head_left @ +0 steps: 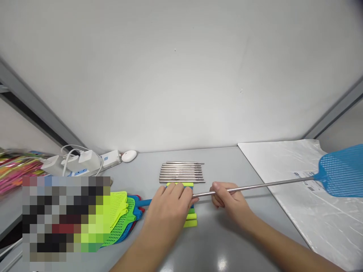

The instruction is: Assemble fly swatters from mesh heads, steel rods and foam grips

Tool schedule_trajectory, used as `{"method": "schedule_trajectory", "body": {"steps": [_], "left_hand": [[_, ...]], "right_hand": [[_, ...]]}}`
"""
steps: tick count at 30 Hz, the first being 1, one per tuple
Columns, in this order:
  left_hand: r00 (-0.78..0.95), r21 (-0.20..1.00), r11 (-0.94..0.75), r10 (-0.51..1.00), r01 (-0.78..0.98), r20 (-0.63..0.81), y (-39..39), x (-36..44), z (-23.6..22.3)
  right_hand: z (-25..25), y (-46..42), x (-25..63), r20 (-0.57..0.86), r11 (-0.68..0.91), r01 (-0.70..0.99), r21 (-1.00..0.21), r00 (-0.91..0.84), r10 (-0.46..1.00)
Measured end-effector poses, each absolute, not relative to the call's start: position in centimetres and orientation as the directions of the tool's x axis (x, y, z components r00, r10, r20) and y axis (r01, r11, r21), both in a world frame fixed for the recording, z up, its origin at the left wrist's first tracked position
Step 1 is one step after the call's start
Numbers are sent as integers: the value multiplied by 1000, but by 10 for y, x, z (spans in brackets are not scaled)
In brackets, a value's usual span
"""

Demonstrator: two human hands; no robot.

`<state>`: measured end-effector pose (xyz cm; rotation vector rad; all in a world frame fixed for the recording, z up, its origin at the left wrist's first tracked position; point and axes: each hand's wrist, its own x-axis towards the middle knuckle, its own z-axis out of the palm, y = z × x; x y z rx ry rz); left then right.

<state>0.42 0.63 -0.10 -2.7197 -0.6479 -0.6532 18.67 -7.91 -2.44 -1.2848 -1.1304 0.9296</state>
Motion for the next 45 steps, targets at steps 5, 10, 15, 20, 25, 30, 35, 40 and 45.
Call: {"method": "schedule_trajectory", "body": {"steps": [5,10,15,20,25,30,35,40,45], "left_hand": [[790,-95,-897,326,433,519,1,7,-6],[801,-94,-907,309,410,513,5,6,-3],[818,-93,-925,275,368,506,11,5,7],[811,-104,-886,360,452,461,21,-3,16],[759,-101,-806,496,583,421,38,-21,32],[735,-183,-764,479,618,481,39,-24,33],[744,-185,-793,425,581,515,36,-18,23],[727,-126,-821,408,557,553,30,-11,22],[666,-45,-948,187,315,722,0,-4,14]], "right_hand": [[-23,-80,184,89,66,103,-992,232,969],[-15,-79,188,68,33,174,-984,199,978],[-9,-83,203,35,5,131,-991,231,972],[-3,-84,237,62,63,9,-998,350,935],[13,-83,277,104,234,-134,-963,617,780],[18,-79,268,43,274,-237,-932,678,734],[8,-76,237,31,238,-268,-933,601,799],[-8,-81,222,43,125,-138,-982,482,875],[-12,-84,203,3,124,-203,-971,513,859]]}}
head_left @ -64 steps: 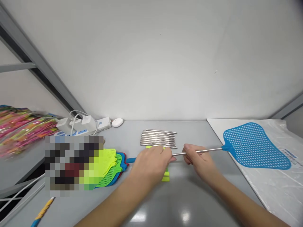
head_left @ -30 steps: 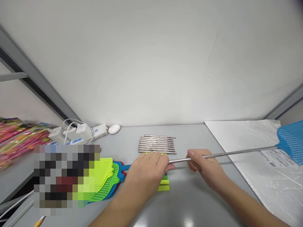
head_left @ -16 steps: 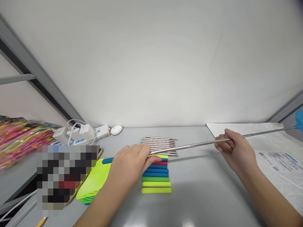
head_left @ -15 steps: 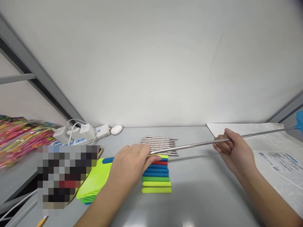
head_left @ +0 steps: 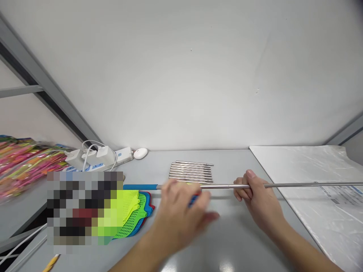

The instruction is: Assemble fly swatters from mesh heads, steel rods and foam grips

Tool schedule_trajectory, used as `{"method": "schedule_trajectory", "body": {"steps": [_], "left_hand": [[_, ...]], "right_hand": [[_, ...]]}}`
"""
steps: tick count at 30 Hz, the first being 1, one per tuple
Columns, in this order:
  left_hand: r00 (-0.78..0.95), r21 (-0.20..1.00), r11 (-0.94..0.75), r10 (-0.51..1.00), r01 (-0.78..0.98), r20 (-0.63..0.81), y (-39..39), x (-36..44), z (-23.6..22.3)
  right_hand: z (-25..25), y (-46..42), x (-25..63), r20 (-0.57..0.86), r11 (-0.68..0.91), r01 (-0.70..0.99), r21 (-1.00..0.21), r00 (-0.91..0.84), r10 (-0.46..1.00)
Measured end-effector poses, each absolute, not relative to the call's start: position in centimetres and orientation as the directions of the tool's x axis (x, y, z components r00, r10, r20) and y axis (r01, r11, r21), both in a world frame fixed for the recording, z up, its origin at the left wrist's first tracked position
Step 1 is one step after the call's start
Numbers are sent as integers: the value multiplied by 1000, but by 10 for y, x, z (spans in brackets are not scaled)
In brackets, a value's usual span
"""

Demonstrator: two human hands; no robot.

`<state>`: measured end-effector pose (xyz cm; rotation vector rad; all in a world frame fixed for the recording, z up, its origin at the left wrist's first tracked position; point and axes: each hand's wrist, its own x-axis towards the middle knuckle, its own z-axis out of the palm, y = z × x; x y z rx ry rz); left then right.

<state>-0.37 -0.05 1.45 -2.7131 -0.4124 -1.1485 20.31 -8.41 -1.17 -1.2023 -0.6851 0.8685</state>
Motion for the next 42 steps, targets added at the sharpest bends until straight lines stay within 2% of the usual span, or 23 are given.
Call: {"method": "schedule_trajectory", "body": {"steps": [2,3,4,5,6,7,8,9,11,14,16,21,27,33,37,40,42], "left_hand": [[705,61,-996,88,63,704,-15,-1,7],[718,203,-979,140,-3,682,-21,1,2],[729,399,-916,253,-31,636,-26,3,-3],[728,616,-787,403,-34,555,-29,6,-7],[715,807,-590,548,-37,433,-31,8,-10],[697,932,-358,656,-50,289,-31,11,-12],[679,987,-138,718,-78,154,-30,13,-13],[654,993,37,755,-111,45,-28,15,-13],[593,953,242,800,-182,-91,-22,18,-10],[507,906,348,841,-242,-188,-13,18,-4],[477,892,364,854,-268,-205,-7,17,0],[364,866,307,917,-395,-159,10,11,10],[342,844,292,929,-450,-139,18,11,16],[335,811,323,927,-488,-168,18,13,18],[419,804,387,887,-452,-192,7,18,11],[470,812,385,869,-439,-159,0,18,5],[442,796,358,888,-489,-128,2,14,4]], "right_hand": [[-10,-84,197,-16,145,-259,-955,534,846],[-9,-85,195,-24,151,-282,-947,533,846],[-8,-85,193,-28,154,-298,-942,528,849],[-8,-86,191,-32,153,-308,-939,519,854],[-9,-86,189,-33,147,-314,-938,504,863],[-11,-87,187,-34,137,-318,-938,480,877],[-12,-88,185,-33,125,-319,-939,448,893],[-14,-89,182,-36,107,-318,-942,412,911],[-17,-90,177,-61,50,-302,-952,349,935],[-18,-87,175,-119,-28,-251,-968,356,927],[-14,-83,181,-124,-27,-236,-971,406,905],[-1,-75,210,-92,96,-287,-953,578,811],[8,-76,222,-65,136,-287,-948,595,801],[14,-78,227,-36,173,-273,-946,621,783],[11,-77,233,-32,231,-293,-928,679,734],[8,-75,234,-58,265,-338,-903,707,705],[7,-76,238,-60,300,-355,-886,727,684]]}}
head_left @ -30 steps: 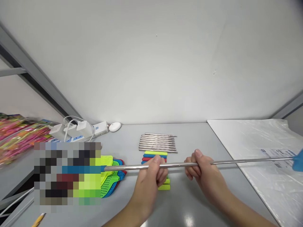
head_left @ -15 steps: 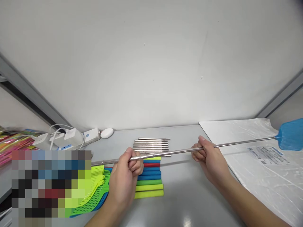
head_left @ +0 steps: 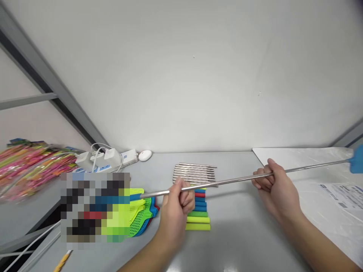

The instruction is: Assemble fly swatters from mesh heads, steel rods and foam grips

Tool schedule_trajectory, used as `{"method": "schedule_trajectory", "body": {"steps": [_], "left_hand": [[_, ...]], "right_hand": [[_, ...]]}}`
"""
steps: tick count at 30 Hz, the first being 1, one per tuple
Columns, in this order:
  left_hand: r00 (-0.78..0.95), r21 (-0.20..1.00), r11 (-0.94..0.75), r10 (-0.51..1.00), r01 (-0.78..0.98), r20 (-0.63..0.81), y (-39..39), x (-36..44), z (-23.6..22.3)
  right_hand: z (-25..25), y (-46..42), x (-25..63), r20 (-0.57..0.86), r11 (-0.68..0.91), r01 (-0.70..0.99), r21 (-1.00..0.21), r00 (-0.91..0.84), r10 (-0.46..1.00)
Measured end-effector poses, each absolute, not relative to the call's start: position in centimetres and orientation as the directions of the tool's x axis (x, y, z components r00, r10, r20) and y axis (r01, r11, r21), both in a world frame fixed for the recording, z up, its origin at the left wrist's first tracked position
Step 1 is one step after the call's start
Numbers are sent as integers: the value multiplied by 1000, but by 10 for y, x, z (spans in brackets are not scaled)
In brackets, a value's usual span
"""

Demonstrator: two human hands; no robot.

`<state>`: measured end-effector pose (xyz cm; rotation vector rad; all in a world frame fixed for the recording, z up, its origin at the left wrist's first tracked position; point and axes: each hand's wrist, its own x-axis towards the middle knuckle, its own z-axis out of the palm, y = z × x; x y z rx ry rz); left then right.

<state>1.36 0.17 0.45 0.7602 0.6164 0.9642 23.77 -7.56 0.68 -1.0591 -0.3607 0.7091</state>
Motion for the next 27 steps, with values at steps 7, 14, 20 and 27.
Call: {"method": "schedule_trajectory", "body": {"steps": [7,14,20,27], "left_hand": [[304,749,232,952,-621,-42,20,1,13],[357,847,266,929,-461,-97,8,9,-1],[474,884,281,877,-374,-78,-5,15,-17],[644,918,328,756,-224,-113,-29,24,-27]], "right_hand": [[10,-78,263,-7,389,-279,-878,820,572],[6,-79,229,2,251,-262,-932,689,725],[1,-80,210,-52,172,-298,-939,619,784],[-17,-91,185,52,122,-107,-987,506,861]]}}
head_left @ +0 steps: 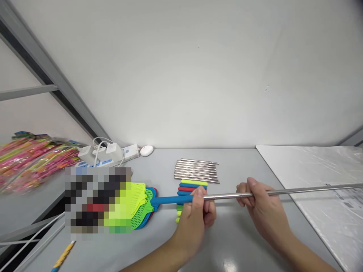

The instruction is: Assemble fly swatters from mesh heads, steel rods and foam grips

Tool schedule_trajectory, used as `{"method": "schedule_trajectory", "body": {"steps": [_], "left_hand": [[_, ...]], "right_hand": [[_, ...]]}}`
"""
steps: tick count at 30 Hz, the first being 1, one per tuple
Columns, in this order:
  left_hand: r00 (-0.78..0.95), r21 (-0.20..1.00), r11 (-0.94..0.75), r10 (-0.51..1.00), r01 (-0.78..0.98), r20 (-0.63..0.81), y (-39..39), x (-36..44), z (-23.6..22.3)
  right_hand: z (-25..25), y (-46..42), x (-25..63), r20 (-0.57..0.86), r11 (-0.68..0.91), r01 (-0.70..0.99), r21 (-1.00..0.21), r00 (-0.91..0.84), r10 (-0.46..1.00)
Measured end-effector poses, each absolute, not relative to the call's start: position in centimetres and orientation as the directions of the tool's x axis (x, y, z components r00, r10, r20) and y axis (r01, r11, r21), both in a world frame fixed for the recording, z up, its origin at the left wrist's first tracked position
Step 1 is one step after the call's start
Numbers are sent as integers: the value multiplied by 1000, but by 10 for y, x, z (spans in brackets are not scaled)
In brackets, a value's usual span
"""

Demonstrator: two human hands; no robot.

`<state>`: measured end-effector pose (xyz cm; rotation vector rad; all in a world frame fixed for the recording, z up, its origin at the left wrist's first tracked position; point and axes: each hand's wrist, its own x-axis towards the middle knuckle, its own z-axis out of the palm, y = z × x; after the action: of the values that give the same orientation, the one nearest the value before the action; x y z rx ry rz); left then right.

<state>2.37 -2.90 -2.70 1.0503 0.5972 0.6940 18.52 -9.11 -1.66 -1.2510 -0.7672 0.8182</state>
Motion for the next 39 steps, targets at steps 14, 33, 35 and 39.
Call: {"method": "schedule_trajectory", "body": {"steps": [14,33,35,39], "left_hand": [[532,949,236,842,-207,-94,-24,18,-18],[406,901,310,898,-303,-172,-19,22,-14],[428,897,315,889,-311,-164,-20,24,-16],[464,887,340,870,-314,-169,-18,25,-17]], "right_hand": [[-26,-90,184,-21,7,-64,-998,419,908],[-7,-83,188,-118,72,-291,-954,584,803],[-6,-85,184,-137,67,-306,-950,599,789],[-6,-87,180,-159,75,-336,-939,617,771]]}}
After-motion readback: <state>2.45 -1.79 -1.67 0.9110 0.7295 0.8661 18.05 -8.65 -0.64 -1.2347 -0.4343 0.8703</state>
